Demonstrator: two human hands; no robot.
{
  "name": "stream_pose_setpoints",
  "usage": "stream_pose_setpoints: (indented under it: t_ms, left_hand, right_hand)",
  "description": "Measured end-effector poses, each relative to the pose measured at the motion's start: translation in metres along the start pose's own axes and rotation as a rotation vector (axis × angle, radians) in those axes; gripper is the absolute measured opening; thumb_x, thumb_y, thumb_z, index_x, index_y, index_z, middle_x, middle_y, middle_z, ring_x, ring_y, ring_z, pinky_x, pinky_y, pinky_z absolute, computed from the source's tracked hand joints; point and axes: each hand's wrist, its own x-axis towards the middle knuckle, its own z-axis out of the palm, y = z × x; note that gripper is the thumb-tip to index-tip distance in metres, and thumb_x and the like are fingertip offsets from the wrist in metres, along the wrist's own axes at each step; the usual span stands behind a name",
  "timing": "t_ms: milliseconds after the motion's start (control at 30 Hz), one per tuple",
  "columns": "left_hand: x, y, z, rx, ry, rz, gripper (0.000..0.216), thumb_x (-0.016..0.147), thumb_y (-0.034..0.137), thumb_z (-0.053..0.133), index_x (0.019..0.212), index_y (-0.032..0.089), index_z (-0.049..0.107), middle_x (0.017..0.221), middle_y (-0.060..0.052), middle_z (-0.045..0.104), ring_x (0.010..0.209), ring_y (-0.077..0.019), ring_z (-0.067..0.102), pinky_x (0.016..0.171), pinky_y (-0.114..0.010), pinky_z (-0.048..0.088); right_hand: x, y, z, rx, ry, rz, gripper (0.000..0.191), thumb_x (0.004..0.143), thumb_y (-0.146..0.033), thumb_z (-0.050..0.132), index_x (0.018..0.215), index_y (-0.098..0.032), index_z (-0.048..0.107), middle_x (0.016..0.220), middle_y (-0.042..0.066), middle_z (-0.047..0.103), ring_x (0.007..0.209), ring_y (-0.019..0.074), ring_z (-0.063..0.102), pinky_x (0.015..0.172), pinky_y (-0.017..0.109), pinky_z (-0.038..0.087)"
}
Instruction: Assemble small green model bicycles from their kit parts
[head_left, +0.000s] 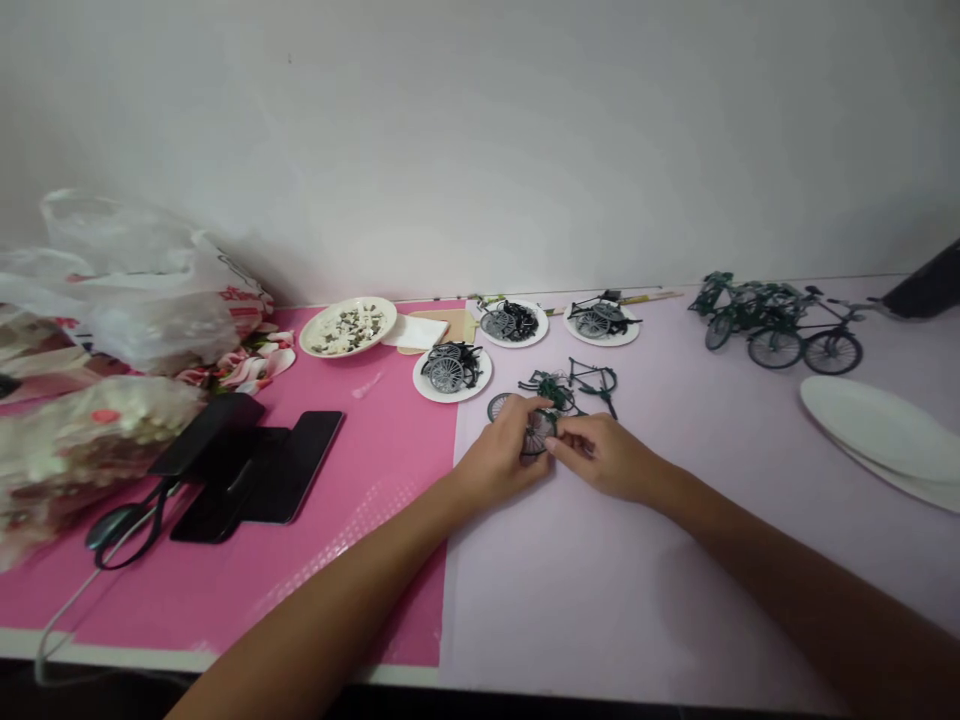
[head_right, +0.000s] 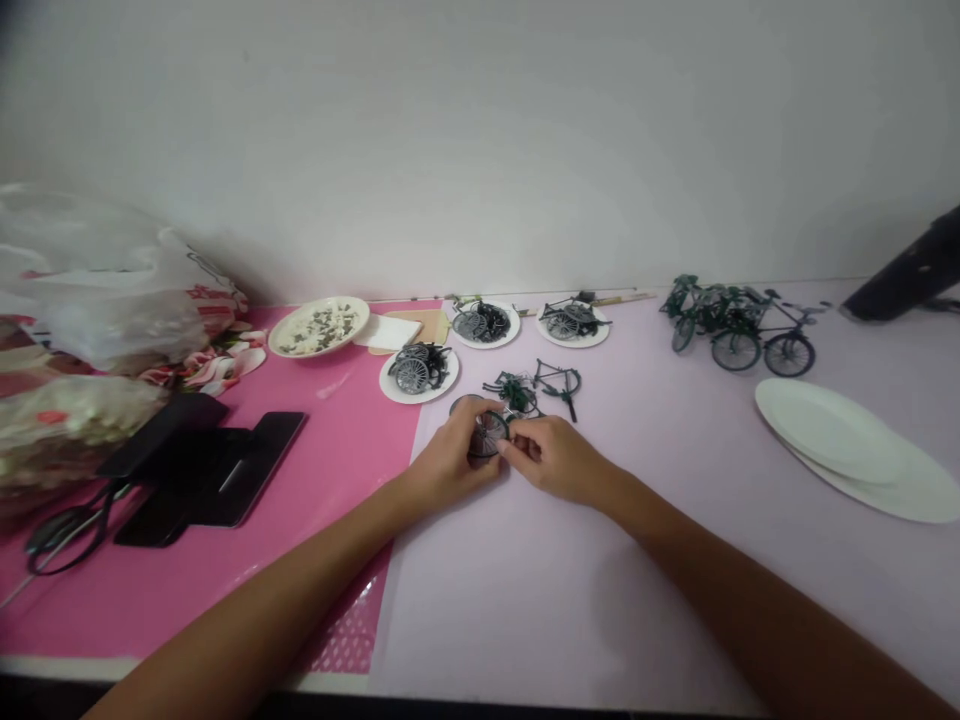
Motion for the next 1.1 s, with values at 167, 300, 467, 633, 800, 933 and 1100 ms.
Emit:
stream_pose_setpoints:
  t_ms: [167, 300, 467, 633, 800, 933, 1100]
  left_hand:
    - [0.001, 0.002, 0.002, 0.032, -0.014, -0.021, 0.061, 0.086, 0.024, 0.067, 0.143, 0.023, 0.044, 0.126, -0.013, 0.061, 0.112, -0.0282, 0.066, 0.083, -0.039, 0.057]
    - [0.002, 0.008, 0.0, 0.058, -0.038, -0.103, 0.062, 0.086, 0.032, 0.069, 0.143, 0.026, 0.045, 0.138, -0.012, 0.064, 0.114, -0.0302, 0.068, 0.089, -0.043, 0.058]
    - [0.004, 0.011, -0.006, 0.129, -0.023, -0.118, 0.065, 0.084, 0.044, 0.076, 0.141, 0.026, 0.05, 0.136, -0.01, 0.067, 0.116, -0.0313, 0.069, 0.093, -0.044, 0.058]
    - [0.009, 0.004, -0.016, 0.252, 0.05, -0.095, 0.064, 0.093, 0.056, 0.066, 0.143, 0.018, 0.05, 0.128, -0.016, 0.067, 0.121, -0.0341, 0.064, 0.1, -0.048, 0.054]
    - [0.01, -0.006, -0.013, 0.364, 0.042, -0.122, 0.075, 0.099, 0.054, 0.057, 0.157, 0.013, 0.033, 0.152, -0.024, 0.054, 0.146, -0.0384, 0.045, 0.118, -0.057, 0.038]
    - [0.008, -0.007, -0.006, 0.406, 0.0, -0.165, 0.077, 0.098, 0.047, 0.058, 0.16, 0.014, 0.027, 0.16, -0.024, 0.047, 0.154, -0.0401, 0.035, 0.121, -0.062, 0.029]
    - [0.008, -0.005, -0.006, 0.42, 0.009, -0.164, 0.077, 0.096, 0.045, 0.06, 0.159, 0.013, 0.029, 0.157, -0.023, 0.051, 0.153, -0.04, 0.037, 0.121, -0.061, 0.027]
  right_hand:
    - [0.001, 0.003, 0.001, 0.029, 0.026, 0.021, 0.039, 0.101, -0.044, 0.052, 0.07, -0.023, 0.04, 0.06, -0.004, 0.046, 0.055, 0.0125, 0.041, 0.053, 0.028, 0.03]
    - [0.0, 0.005, 0.001, 0.033, 0.039, 0.024, 0.04, 0.102, -0.048, 0.049, 0.072, -0.023, 0.042, 0.06, -0.004, 0.045, 0.056, 0.0128, 0.041, 0.052, 0.028, 0.03]
    - [0.0, 0.002, -0.002, 0.052, 0.044, 0.036, 0.044, 0.105, -0.051, 0.047, 0.071, -0.022, 0.046, 0.061, -0.003, 0.05, 0.058, 0.0144, 0.047, 0.055, 0.029, 0.037]
    - [0.001, 0.0, -0.003, 0.069, 0.109, 0.047, 0.043, 0.105, -0.051, 0.05, 0.072, -0.023, 0.054, 0.06, -0.003, 0.054, 0.055, 0.0149, 0.05, 0.057, 0.029, 0.041]
    - [0.001, 0.002, -0.002, 0.06, 0.175, 0.049, 0.043, 0.104, -0.05, 0.052, 0.071, -0.023, 0.056, 0.058, -0.002, 0.056, 0.053, 0.0145, 0.051, 0.057, 0.028, 0.043]
    - [0.0, 0.001, -0.002, 0.044, 0.182, 0.052, 0.043, 0.103, -0.051, 0.052, 0.072, -0.022, 0.059, 0.058, -0.002, 0.058, 0.054, 0.0149, 0.052, 0.056, 0.028, 0.043]
    - [-0.001, 0.0, -0.002, 0.033, 0.198, 0.042, 0.04, 0.103, -0.049, 0.053, 0.075, -0.022, 0.062, 0.057, -0.002, 0.058, 0.052, 0.015, 0.052, 0.055, 0.028, 0.043]
